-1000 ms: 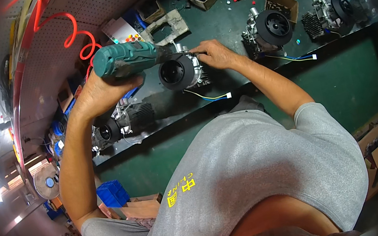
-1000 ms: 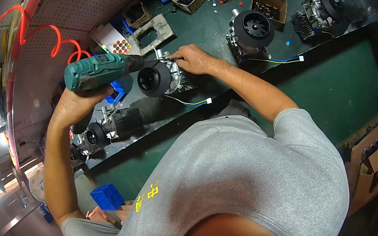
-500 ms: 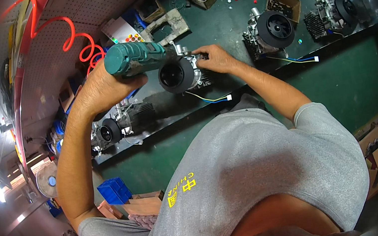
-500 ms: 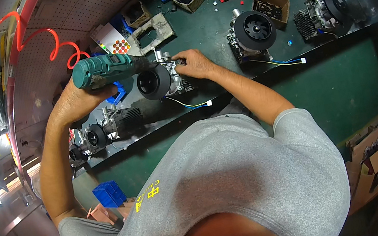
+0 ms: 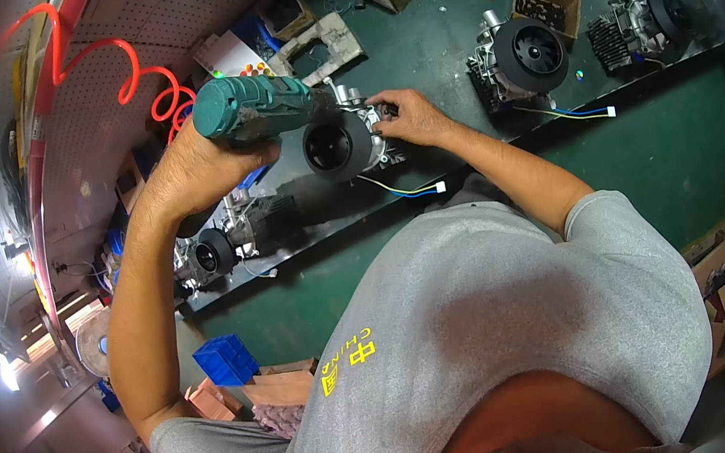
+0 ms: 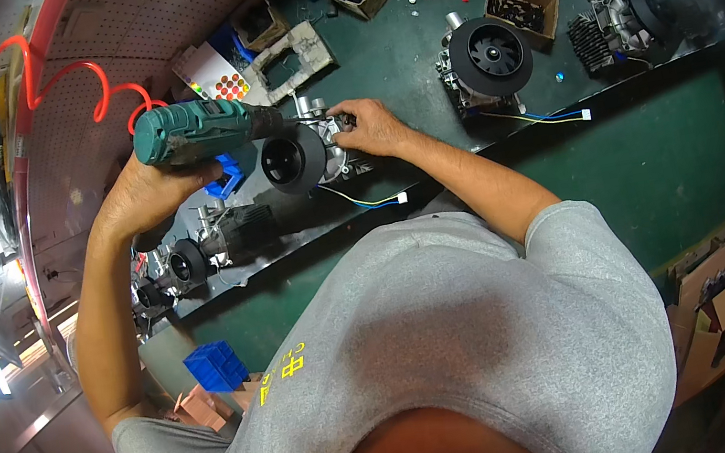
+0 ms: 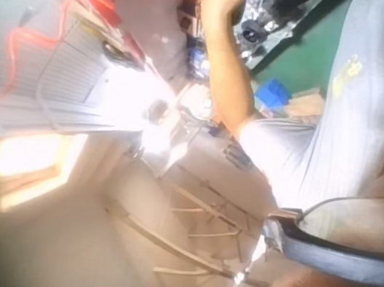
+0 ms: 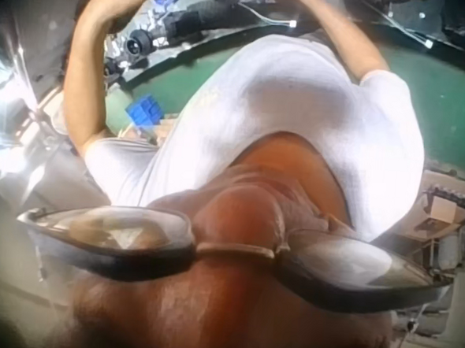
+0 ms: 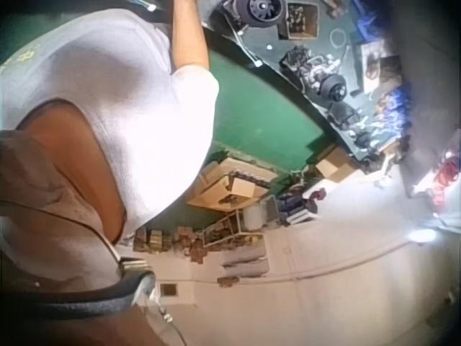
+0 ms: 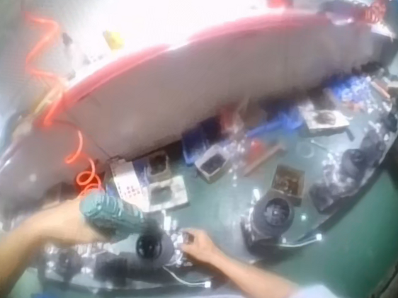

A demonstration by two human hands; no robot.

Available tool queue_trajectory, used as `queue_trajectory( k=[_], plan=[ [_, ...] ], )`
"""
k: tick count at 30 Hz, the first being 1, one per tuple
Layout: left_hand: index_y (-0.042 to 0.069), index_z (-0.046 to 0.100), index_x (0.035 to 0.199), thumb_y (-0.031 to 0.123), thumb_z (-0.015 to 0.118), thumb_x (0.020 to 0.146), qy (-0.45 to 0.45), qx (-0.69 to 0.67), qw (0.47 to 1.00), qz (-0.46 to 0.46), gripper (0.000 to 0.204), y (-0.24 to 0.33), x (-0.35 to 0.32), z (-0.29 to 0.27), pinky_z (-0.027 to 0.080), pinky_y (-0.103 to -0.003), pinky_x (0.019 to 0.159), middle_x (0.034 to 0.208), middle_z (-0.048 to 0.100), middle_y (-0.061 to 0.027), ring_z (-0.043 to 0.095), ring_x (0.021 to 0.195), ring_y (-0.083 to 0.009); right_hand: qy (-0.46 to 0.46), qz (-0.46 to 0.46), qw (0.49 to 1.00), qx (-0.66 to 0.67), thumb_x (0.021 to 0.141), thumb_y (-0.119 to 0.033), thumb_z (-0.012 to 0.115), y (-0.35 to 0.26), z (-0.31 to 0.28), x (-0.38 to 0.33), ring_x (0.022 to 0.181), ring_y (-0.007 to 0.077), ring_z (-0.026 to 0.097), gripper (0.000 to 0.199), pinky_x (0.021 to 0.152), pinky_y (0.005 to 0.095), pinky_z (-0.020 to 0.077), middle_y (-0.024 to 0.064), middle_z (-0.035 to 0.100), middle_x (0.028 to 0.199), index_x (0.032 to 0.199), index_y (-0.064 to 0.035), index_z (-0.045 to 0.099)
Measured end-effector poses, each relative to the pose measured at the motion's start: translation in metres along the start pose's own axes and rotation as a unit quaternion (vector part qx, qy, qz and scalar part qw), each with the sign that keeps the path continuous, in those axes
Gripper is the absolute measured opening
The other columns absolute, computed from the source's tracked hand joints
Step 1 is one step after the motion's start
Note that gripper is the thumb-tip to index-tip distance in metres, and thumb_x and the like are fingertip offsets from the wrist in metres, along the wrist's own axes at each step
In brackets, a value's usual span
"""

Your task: The person uses a cordless drill to fasten screws into several small electric motors placed on a green workbench. They repeatedly pick up each motor, align it, and drive screws into its housing, then set it aside and move to the next unit.

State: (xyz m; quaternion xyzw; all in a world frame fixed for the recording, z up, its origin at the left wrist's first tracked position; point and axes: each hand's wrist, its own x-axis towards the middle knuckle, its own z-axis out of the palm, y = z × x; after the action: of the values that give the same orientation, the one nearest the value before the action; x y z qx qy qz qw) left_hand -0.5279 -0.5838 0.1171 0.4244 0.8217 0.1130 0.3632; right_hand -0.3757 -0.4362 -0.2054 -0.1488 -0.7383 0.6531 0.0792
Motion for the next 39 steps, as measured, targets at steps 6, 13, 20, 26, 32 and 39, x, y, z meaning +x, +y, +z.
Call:
queue_trajectory(
  k=[6,13,20,26,32,39],
  plan=[
    [0.007,0.068,0.118,0.013,0.077,0.079,0.001,0.020,0.998,0.054,0.040,-0.002,0.004,0.010,0.053,-0.036,0.088,0.103,0.072,-0.0117,0.067,0.093,-0.0230,0.008,-0.002,1.000,0.006,0.077,-0.016,0.076,0.002,0.001,0.000,0.076,0.0145,0.062,0.046,0.074,0.0304,0.0527,0.0100,0.070,0.088,0.120,-0.0002,0.068],
    [0.008,0.069,0.116,0.019,0.075,0.082,-0.009,0.095,0.995,0.028,0.036,0.009,0.005,0.014,0.054,-0.039,0.088,0.103,0.072,-0.0148,0.068,0.095,-0.0300,0.031,-0.053,0.998,-0.001,0.074,-0.017,0.075,0.017,0.006,0.006,0.072,0.0164,0.063,0.048,0.071,0.0309,0.0536,0.0106,0.069,0.084,0.118,0.0018,0.069],
    [0.007,0.069,0.114,0.017,0.074,0.081,0.004,0.082,0.996,0.024,0.035,0.009,0.005,0.018,0.053,-0.040,0.088,0.101,0.072,-0.0156,0.068,0.094,-0.0305,0.015,-0.028,0.999,0.010,0.074,-0.016,0.074,0.011,0.003,0.005,0.072,0.0162,0.064,0.048,0.071,0.0311,0.0539,0.0103,0.068,0.082,0.119,0.0023,0.069],
    [0.006,0.069,0.113,0.017,0.075,0.080,0.007,0.089,0.996,0.019,0.036,0.007,0.004,0.024,0.053,-0.040,0.088,0.101,0.072,-0.0162,0.068,0.094,-0.0321,0.016,-0.033,0.999,0.013,0.074,-0.016,0.074,0.012,0.003,0.006,0.073,0.0165,0.064,0.049,0.072,0.0317,0.0543,0.0112,0.069,0.083,0.119,0.0028,0.068],
    [0.006,0.069,0.114,0.014,0.077,0.079,0.042,0.024,0.999,0.011,0.037,0.010,-0.005,0.025,0.053,-0.038,0.089,0.104,0.072,-0.0142,0.069,0.094,-0.0275,0.014,-0.015,1.000,-0.007,0.075,-0.018,0.075,0.002,0.001,0.002,0.079,0.0179,0.067,0.049,0.077,0.0328,0.0549,0.0141,0.071,0.090,0.119,0.0037,0.068],
    [0.003,0.069,0.116,0.009,0.079,0.084,0.174,-0.145,0.974,0.005,0.034,0.000,-0.059,0.034,0.053,-0.032,0.086,0.104,0.072,-0.0052,0.063,0.092,-0.0134,0.025,0.128,0.977,0.171,0.095,-0.015,0.061,-0.010,-0.024,-0.017,0.067,0.0063,0.056,0.041,0.056,0.0227,0.0472,0.0021,0.063,0.087,0.133,0.0004,0.061]
  ],
)
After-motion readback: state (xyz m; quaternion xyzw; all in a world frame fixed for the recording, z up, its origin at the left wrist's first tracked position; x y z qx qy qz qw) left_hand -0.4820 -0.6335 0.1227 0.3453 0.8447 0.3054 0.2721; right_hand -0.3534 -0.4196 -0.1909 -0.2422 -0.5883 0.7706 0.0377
